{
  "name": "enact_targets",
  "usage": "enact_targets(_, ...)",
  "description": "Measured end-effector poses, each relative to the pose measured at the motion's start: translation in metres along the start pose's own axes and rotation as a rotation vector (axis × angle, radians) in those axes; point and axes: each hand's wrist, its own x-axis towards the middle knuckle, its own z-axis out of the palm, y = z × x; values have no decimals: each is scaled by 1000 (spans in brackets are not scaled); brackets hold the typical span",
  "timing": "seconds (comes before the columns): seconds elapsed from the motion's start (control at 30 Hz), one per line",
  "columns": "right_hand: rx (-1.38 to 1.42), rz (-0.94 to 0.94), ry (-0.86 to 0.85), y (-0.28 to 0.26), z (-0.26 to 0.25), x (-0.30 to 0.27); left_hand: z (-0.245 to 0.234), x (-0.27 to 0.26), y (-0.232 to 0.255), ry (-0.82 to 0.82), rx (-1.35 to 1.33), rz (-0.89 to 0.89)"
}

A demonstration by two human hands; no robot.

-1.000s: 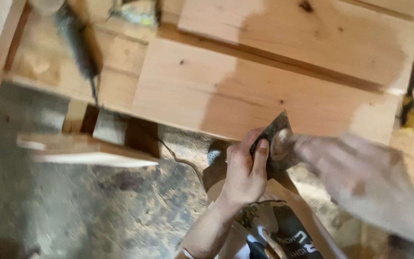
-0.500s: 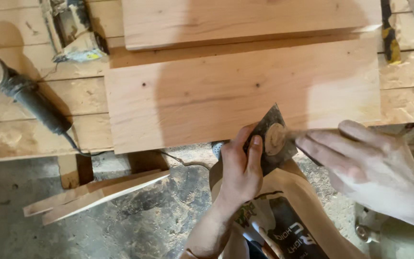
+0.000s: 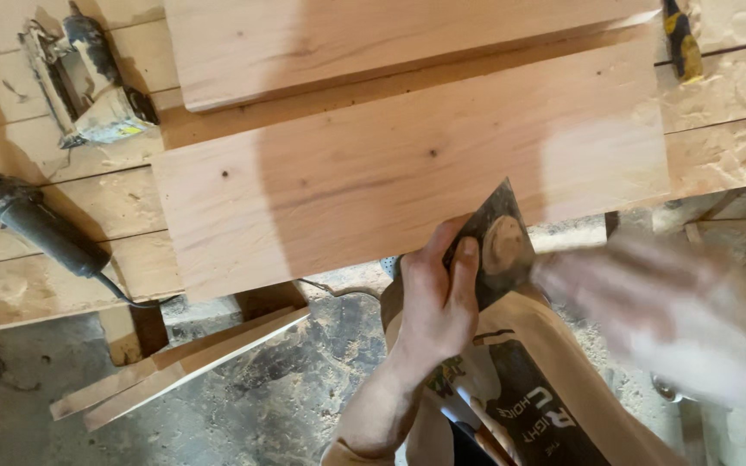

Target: The person applies wood filler to knots and imperfections on wooden boards using a putty knife and a cloth.

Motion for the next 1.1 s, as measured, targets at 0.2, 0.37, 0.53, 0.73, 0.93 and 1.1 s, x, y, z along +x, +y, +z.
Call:
enact_targets(0.2, -32, -2, 50, 4, -5, -9, 17, 8, 4, 21, 69, 228)
enact_targets(0.37, -151, 66, -123, 36, -9, -19, 30, 16, 15, -24, 19, -28)
enact_targets(0.53, -160, -154, -101, 36, -24, -28, 31, 16, 29, 2, -2, 238)
enact_targets(0.73, -142, -201, 9, 32, -34, -31, 40, 10, 28, -32, -33, 111)
enact_targets(0.93, -88, -128, -85, 61, -45, -22, 43, 2, 30, 31, -35, 164)
enact_targets(1.1, -28, -140, -261, 65, -43, -29, 42, 1, 33, 65, -128, 106)
